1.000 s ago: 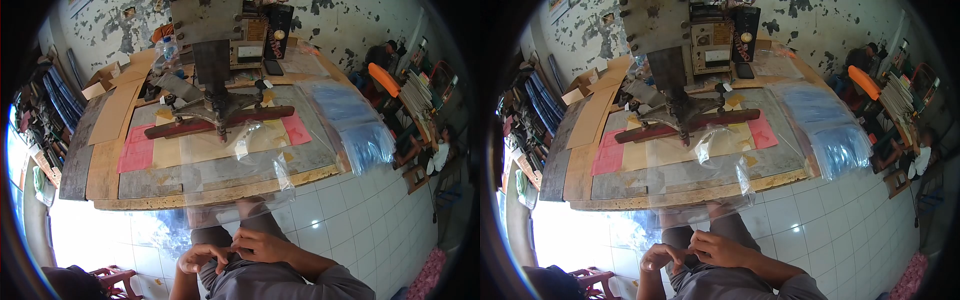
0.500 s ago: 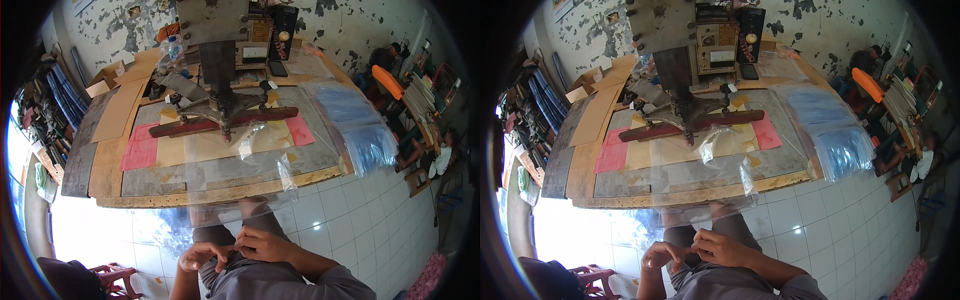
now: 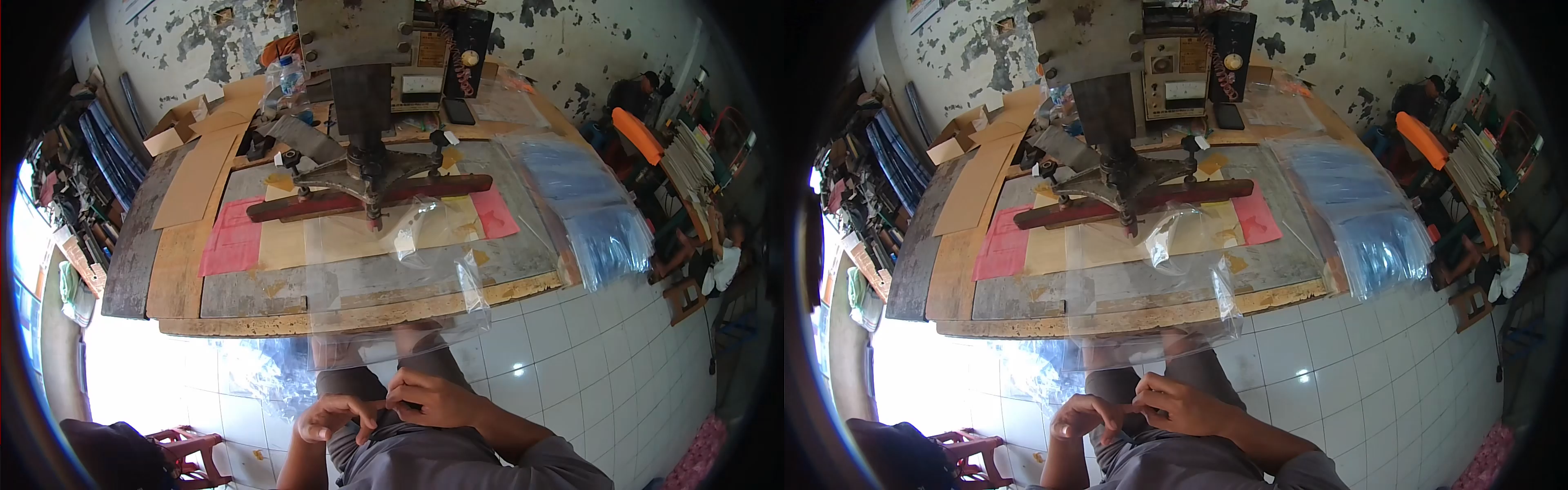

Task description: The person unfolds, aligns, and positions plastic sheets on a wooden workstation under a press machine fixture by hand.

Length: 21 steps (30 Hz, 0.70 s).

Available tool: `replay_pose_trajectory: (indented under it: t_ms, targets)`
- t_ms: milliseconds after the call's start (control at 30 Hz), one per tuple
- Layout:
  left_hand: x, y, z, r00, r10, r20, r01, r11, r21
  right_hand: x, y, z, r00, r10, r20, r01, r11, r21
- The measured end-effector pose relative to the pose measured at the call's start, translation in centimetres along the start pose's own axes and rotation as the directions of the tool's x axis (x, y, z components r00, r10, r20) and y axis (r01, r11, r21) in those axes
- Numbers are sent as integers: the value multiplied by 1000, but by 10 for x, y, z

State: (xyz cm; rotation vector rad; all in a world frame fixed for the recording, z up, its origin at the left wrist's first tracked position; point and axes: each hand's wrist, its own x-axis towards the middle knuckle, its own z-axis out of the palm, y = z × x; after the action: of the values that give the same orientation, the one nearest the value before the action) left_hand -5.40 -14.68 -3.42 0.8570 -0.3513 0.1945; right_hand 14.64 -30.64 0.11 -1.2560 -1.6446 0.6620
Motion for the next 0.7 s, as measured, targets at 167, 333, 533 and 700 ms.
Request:
replay_pose_trajectory:
  t_ms: [167, 333, 533, 700]
  targets:
    - [1, -3, -2, 999, 8, 50, -7, 1000, -20, -2, 3, 1, 1000, 9, 14, -9, 1000, 0]
    - [4, -1, -1, 995, -6, 101, 7, 1000, -6, -2, 1, 1, 998, 29, 51, -32, 998, 53]
    - [5, 0, -2, 989, -42, 140, 37, 999, 40, -2, 1, 3, 990, 82, 117, -97, 986, 135]
    - [3, -2, -3, 987, -57, 149, 52, 998, 31, -1, -2, 2, 986, 99, 134, -119, 980, 157]
